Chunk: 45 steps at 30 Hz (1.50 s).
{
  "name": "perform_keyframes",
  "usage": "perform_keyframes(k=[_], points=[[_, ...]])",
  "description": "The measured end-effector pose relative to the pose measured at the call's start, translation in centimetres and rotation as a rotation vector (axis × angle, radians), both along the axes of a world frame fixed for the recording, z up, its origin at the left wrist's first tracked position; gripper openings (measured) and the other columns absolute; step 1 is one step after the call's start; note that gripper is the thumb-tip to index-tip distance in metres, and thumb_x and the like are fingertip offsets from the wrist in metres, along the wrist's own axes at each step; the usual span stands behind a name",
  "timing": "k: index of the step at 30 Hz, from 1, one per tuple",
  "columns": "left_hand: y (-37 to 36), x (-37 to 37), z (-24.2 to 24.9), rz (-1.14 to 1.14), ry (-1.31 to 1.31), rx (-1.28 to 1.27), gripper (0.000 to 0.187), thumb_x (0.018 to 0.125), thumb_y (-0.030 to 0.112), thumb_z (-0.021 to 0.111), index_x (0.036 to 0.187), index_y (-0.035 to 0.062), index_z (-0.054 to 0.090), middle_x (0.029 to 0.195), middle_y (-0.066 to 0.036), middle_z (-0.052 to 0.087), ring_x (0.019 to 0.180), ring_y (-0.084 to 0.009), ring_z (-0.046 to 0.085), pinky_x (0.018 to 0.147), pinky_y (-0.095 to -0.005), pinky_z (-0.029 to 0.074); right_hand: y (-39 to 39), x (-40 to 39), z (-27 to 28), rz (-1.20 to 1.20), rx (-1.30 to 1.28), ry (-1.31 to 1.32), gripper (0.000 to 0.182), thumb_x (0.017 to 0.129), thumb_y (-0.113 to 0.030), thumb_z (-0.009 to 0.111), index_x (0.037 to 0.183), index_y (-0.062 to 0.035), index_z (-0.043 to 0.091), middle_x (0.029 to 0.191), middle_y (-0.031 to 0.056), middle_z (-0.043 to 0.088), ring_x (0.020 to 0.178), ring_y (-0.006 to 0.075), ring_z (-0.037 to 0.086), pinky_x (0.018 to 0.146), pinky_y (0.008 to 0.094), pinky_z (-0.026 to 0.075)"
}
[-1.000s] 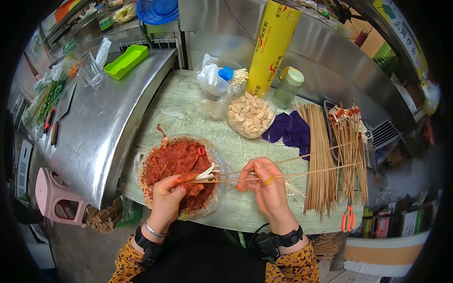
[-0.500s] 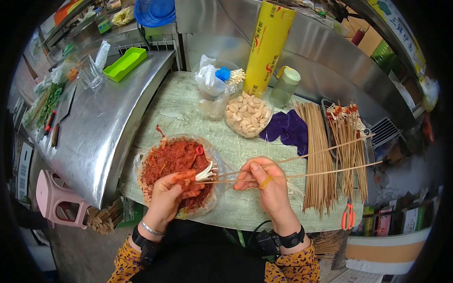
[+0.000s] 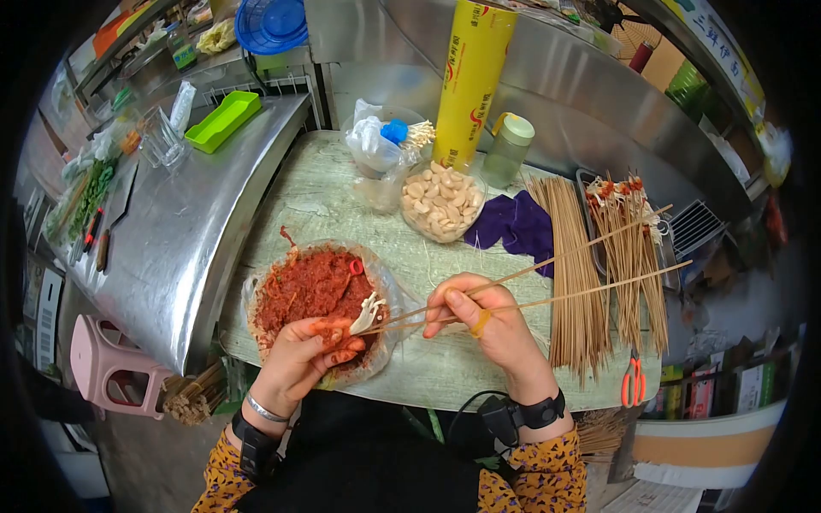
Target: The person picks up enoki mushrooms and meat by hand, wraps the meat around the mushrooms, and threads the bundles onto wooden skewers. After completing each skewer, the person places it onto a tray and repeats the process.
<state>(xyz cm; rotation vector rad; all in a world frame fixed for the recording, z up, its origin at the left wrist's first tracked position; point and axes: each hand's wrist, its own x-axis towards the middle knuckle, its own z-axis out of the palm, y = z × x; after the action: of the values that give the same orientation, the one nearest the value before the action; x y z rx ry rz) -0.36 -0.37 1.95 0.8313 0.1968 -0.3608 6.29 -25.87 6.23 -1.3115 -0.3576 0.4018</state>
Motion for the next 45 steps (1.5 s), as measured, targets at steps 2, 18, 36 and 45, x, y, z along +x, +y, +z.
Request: perform_keyframes(k=[2, 18, 36, 45], points=[[-0.1, 0.0, 0.0, 0.020, 0.045, -0.027, 0.024, 0.086, 0.000, 0.052, 0.108, -0.0081, 0.056, 0.101, -0.019, 0.061, 0.091, -0.0298, 0.063, 0.080, -0.0351, 0.054, -0.1, 0.0, 0.2, 0.015, 0.003, -0.023, 0.022, 0.094, -0.017, 0.046, 0.093, 0.0037, 0.056, 0.081, 0.0118, 0.060, 0.070, 0.0203, 0.063, 0.067, 0.0307, 0.051], [-1.3, 0.0, -0.4, 0.360, -0.083, -0.171, 0.026, 0.089, -0.001, 0.045, 0.114, -0.0045, 0.053, 0.112, -0.016, 0.058, 0.104, -0.0298, 0.058, 0.086, -0.0360, 0.051, 2.7, -5.8, -0.4, -0.280, -0.085, -0.495, 0.020, 0.091, -0.012, 0.047, 0.088, 0.0046, 0.058, 0.083, 0.0152, 0.058, 0.068, 0.0215, 0.064, 0.063, 0.0283, 0.050], [-1.6, 0.6, -1.3, 0.452, -0.079, -0.090, 0.027, 0.091, 0.000, 0.042, 0.116, -0.0034, 0.051, 0.111, -0.015, 0.058, 0.101, -0.0277, 0.059, 0.082, -0.0338, 0.052, 5.7, -5.5, -1.5, -0.177, -0.372, -1.071, 0.019, 0.075, 0.000, 0.058, 0.094, -0.0011, 0.060, 0.088, 0.0140, 0.061, 0.069, 0.0261, 0.062, 0.056, 0.0304, 0.050], [-1.2, 1.1, -2.1, 0.469, -0.099, -0.057, 0.027, 0.090, 0.000, 0.042, 0.115, -0.0025, 0.051, 0.110, -0.014, 0.059, 0.100, -0.0258, 0.060, 0.081, -0.0322, 0.051, 6.7, -5.0, -3.3, -0.189, -0.352, -1.060, 0.020, 0.077, -0.004, 0.059, 0.097, -0.0019, 0.058, 0.094, 0.0149, 0.059, 0.073, 0.0286, 0.062, 0.059, 0.0340, 0.051]])
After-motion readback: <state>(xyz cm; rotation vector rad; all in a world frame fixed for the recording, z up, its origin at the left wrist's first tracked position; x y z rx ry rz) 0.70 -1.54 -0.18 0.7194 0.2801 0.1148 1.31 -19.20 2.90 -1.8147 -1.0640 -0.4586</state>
